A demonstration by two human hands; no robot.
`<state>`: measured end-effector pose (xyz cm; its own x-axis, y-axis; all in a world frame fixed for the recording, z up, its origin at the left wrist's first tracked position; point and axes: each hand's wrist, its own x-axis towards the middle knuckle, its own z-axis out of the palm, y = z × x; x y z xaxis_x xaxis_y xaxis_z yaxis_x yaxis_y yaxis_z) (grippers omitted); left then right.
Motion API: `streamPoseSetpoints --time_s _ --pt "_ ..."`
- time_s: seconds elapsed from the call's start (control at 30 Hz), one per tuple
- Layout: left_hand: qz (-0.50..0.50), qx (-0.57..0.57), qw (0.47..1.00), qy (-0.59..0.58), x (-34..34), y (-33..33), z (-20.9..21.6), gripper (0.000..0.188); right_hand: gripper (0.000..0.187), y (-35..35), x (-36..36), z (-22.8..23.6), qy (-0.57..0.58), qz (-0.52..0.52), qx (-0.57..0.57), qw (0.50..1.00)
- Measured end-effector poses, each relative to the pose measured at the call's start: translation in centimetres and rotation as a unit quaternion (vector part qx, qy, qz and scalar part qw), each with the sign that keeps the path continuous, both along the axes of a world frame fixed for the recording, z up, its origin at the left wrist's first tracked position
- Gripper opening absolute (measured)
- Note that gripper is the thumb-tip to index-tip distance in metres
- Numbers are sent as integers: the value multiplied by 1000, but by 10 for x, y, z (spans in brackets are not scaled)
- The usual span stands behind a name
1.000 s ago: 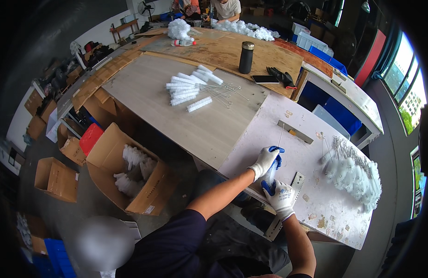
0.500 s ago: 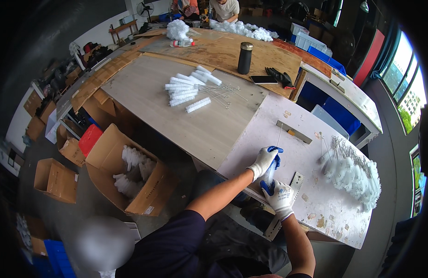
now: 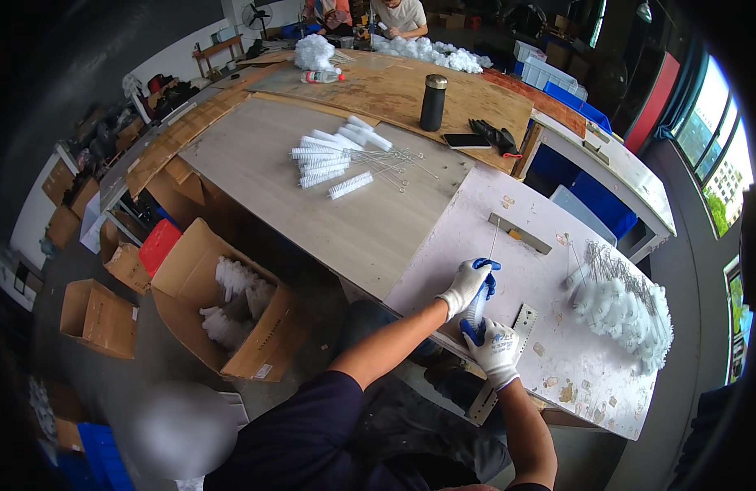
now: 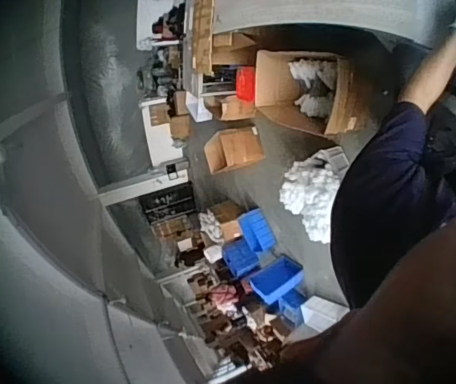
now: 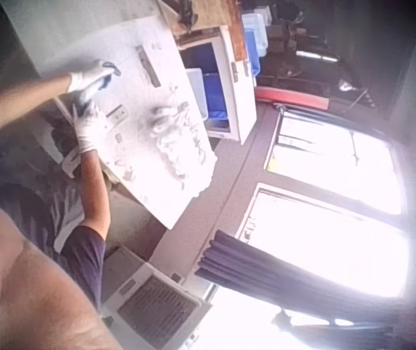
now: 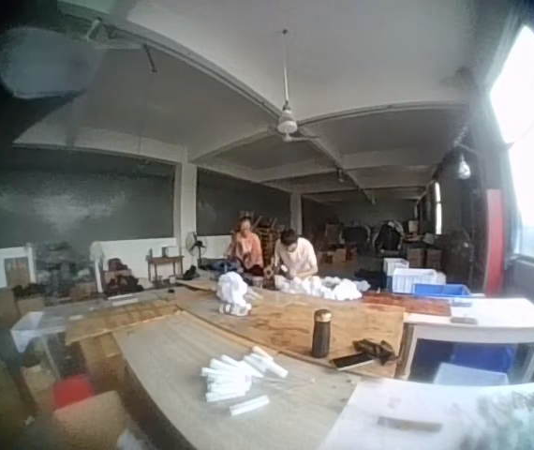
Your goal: The person inserts white bristle heads onto metal rods using a wooden jig on a workbench. They repeatedly pick up a bristle head and a rod, align them in the jig, and push the head onto the rod. Finished brushes are placed into a cardboard box. The workspace contains multiple bristle heads, rods, and a pile of completed brushes.
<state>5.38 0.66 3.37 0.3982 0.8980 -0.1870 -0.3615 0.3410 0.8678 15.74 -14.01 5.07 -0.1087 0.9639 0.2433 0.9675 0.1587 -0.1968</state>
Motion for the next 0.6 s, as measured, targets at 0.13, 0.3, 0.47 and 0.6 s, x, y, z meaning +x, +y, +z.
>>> streamPoseSetpoints --time_s 0.13,0.3,0.47,0.6 --pt "2 4 1000 0 0 1 -2 24 40 1 0 -1 2 1 -5 1000" --pt "3 7 1000 2 0 2 -3 25 40 0 -2 4 0 0 -8 1000" --pt "0 5 1000 6 0 0 0 25 41 0 -1 2 -5 -5 -11 1000" --pt "5 9 1000 3 0 1 -4 25 41 0 -2 4 -7 -7 -19 1000"
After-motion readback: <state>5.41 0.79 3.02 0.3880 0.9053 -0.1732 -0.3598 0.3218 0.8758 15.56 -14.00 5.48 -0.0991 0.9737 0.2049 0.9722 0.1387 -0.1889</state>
